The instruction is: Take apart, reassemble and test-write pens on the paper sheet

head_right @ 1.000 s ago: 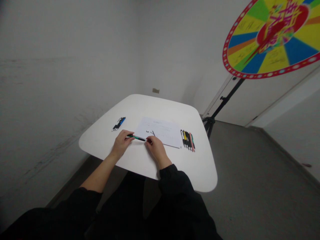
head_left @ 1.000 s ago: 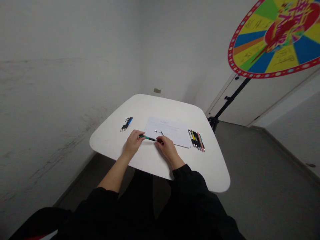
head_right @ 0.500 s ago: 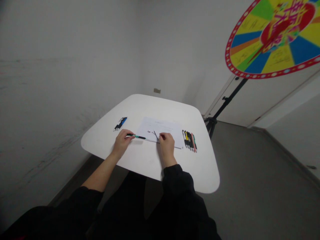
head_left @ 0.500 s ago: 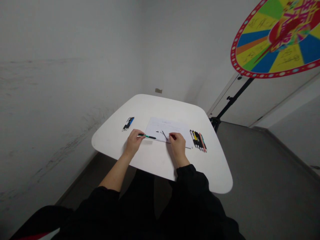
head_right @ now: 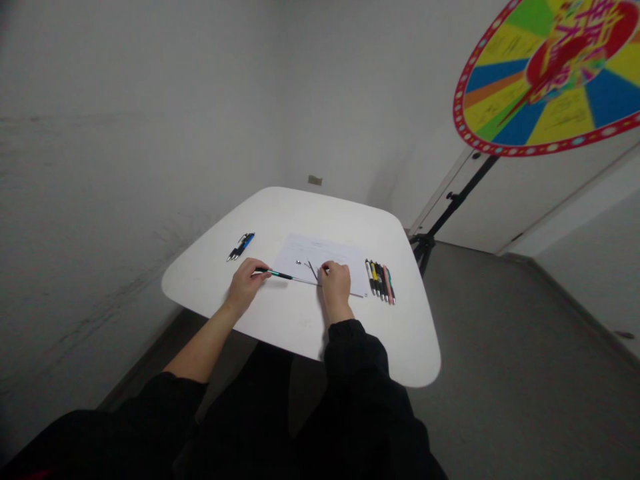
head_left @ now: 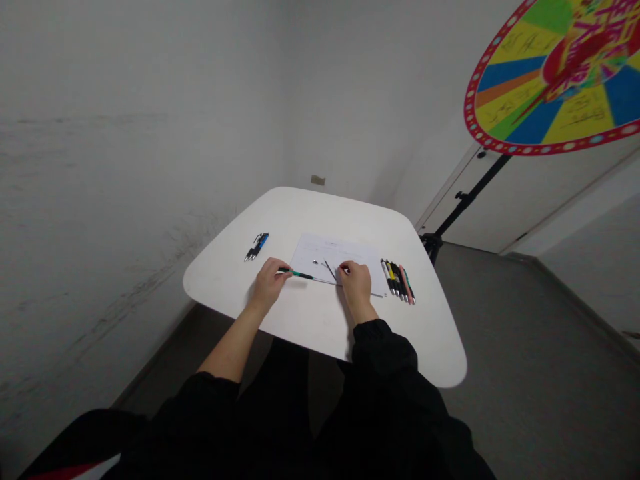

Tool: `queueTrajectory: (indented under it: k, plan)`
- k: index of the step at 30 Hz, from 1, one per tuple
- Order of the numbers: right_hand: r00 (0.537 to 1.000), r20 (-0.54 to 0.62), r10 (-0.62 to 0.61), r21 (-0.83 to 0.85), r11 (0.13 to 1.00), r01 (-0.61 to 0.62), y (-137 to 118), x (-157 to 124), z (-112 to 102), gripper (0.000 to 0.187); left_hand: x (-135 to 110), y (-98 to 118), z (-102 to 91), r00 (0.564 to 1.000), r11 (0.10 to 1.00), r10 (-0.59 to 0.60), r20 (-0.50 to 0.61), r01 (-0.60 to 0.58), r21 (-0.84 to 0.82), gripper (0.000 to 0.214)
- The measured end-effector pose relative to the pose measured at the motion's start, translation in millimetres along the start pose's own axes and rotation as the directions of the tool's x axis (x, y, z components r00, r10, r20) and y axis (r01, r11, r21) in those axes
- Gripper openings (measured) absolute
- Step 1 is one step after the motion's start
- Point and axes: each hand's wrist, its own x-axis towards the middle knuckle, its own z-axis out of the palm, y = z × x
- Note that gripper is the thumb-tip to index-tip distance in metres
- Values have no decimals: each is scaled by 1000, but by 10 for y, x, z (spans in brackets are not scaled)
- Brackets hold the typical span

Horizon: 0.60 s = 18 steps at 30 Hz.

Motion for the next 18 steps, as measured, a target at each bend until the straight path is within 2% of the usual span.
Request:
queueTrajectory:
  k: [9, 18]
  plan:
    - [999, -24, -43, 55, 997, 45, 107, -9, 73, 18, -10, 20, -10, 1000, 1000, -17, 8, 17, 0, 5]
    - [997, -63, -40, 76, 996, 45, 61, -17, 37, 24, -7, 17, -10, 1000, 1000, -16, 8, 16, 4, 7]
